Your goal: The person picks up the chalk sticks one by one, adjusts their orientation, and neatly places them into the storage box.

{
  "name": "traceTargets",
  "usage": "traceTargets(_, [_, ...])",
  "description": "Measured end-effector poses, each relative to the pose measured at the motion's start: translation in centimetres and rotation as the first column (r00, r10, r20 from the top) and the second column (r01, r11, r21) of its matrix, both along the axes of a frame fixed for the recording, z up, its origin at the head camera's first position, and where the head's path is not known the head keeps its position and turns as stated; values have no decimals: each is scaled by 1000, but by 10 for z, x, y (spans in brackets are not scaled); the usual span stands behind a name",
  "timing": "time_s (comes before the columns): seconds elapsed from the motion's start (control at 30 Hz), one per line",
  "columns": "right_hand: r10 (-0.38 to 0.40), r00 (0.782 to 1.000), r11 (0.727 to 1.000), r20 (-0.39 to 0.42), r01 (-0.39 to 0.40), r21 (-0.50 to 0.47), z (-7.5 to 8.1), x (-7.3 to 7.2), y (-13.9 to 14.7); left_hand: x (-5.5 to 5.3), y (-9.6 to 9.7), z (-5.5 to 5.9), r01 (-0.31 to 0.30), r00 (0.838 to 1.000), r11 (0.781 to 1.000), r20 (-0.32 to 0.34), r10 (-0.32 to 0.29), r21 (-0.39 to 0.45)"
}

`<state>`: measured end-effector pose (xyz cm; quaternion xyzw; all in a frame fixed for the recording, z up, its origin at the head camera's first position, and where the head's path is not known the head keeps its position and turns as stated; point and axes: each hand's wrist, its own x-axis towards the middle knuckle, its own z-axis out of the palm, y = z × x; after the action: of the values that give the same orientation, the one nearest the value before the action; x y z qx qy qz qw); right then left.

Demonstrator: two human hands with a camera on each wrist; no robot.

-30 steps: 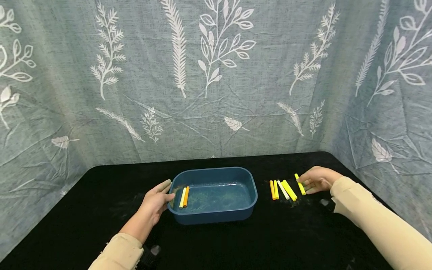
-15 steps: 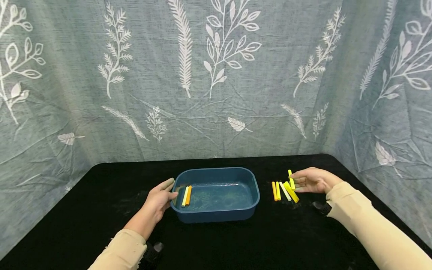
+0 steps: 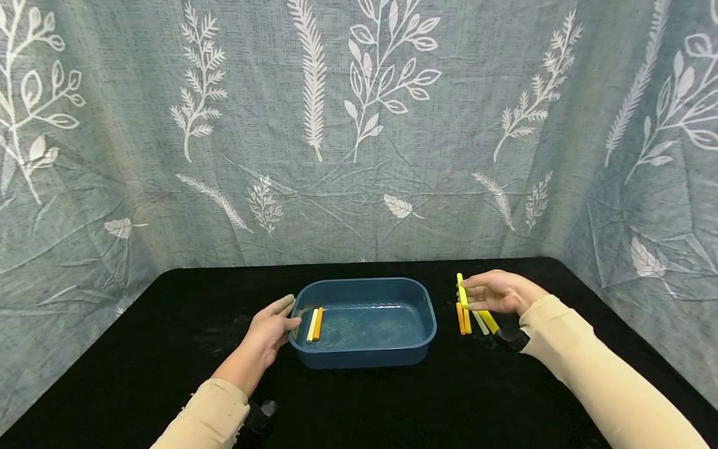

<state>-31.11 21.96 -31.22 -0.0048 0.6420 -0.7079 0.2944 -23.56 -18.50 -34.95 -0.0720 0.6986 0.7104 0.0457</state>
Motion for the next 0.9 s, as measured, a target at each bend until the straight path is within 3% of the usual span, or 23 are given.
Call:
traceTargets(0.27, [41,998,999,-44,-41,7,4,-3,-24,0,2,1,-9,1000,1000,-3,9,-4])
traceTargets(0.9, [37,999,999,2,-37,-2,19,-5,-70,0,2,-1,-21,1000,1000,9,21,3])
